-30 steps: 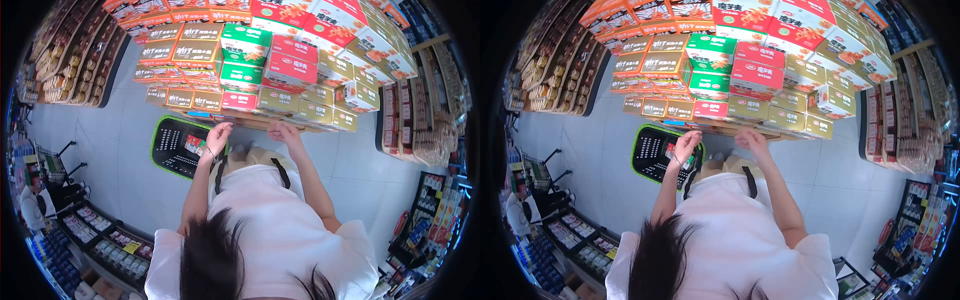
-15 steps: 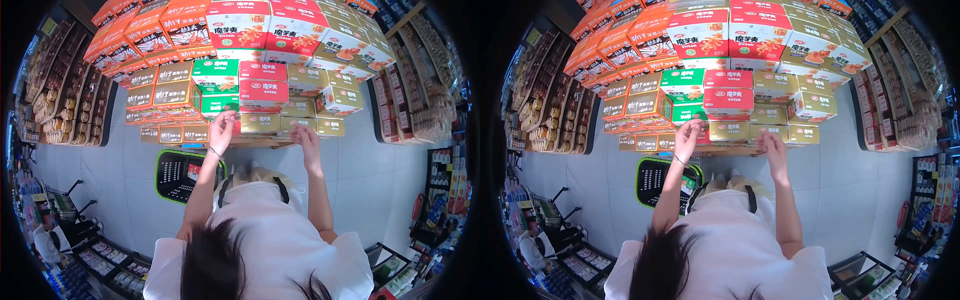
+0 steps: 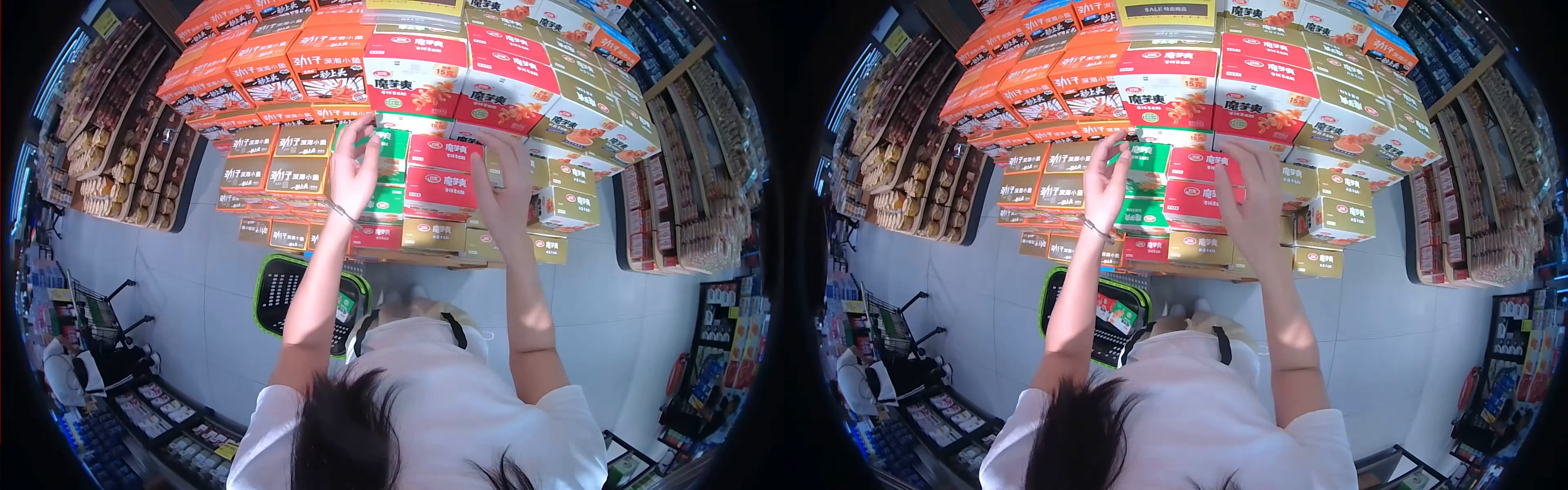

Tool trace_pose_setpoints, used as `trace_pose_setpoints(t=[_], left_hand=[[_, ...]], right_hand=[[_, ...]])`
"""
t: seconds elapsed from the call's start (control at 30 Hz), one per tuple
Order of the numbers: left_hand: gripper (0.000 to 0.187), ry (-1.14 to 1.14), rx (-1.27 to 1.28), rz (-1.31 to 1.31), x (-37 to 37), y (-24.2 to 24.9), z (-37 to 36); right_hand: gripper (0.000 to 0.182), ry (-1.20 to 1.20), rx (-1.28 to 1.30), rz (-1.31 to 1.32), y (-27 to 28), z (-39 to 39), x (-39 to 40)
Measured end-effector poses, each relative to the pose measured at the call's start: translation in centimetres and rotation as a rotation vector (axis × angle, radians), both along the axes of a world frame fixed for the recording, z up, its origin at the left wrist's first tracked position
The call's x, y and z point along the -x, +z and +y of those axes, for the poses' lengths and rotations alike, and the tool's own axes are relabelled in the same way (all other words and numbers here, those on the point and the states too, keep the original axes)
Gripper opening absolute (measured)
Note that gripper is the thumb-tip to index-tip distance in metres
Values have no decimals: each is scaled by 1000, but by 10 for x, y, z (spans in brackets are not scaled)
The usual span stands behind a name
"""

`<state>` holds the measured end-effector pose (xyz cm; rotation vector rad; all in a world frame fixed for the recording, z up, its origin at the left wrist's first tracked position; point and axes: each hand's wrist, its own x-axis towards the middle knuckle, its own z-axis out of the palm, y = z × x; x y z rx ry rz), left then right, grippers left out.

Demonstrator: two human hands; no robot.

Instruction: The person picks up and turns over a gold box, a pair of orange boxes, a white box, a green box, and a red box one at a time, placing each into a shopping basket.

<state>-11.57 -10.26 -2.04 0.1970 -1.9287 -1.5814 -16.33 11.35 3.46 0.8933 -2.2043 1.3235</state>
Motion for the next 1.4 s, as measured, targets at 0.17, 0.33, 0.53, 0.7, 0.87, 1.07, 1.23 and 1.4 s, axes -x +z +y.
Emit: trace_pose_setpoints(t=[0.17,0.33,0.53,0.7,0.87,1.07,1.23,1.4], left_hand=[[44,88,26,50,32,24,-8],[55,44,207,19,62,0,-26],[58,63,335,45,65,-16,-39],[59,48,229,38,56,-7,-28],[63,-1,223,3,43,1,-21],[68,9,298,-25,27,6,-19],[67,20,253,71,0,19,-8],[59,47,324,131,-46,36,-12]], right_hand=[[35,-81,-173,386,34,-52,50],[61,-189,-325,618,31,-83,92],[78,-188,-570,540,33,-88,99],[76,-187,-551,481,41,-89,94],[72,-136,-513,467,45,-87,89],[68,-28,-380,381,41,-83,85],[69,24,-313,260,52,-72,63],[72,107,-221,133,60,-43,22]])
